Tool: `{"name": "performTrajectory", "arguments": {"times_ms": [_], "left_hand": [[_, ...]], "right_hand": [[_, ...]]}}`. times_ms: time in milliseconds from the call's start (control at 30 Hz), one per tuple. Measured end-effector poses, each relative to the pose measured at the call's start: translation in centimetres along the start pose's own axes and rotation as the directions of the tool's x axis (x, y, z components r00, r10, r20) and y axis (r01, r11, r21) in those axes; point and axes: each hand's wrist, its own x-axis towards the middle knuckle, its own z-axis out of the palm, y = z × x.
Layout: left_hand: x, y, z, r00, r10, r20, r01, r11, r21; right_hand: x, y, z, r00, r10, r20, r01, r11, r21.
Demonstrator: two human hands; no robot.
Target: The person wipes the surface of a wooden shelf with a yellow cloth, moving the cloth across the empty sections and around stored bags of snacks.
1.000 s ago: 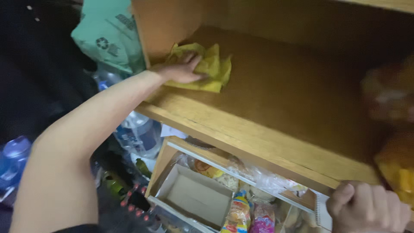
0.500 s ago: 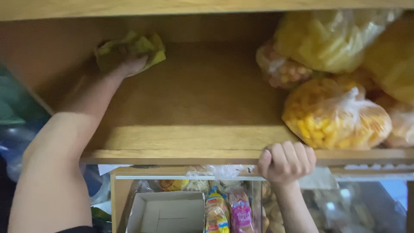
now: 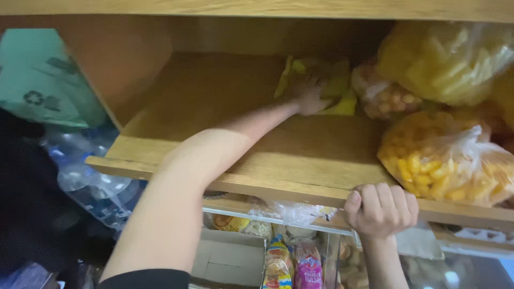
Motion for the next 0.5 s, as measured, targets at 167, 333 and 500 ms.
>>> {"name": "performTrajectory", "arguments": {"times_ms": [167,333,500], "left_hand": [[-4.0,-11.4,-1.2,0.991,-0.115,0.063,0.108,0.99,0.095],[-17.2,-26.3,-7.4,0.985,-0.101,-0.138,0.142,0.933,0.33],[-24.9,-24.0,-15.1,0.864,-0.473,0.173,0.402,0.854,0.33]], "right_hand": [[0.4,-0.4,-0.5,1.0,0.001,-0.005,-0.002,0.999,-0.044],[-1.2,0.3,0.1,1.0,0.001,-0.003,-0.001,0.999,-0.046],[-2.6,0.6,0.9,0.999,0.015,0.045,-0.012,0.997,-0.071]]}}
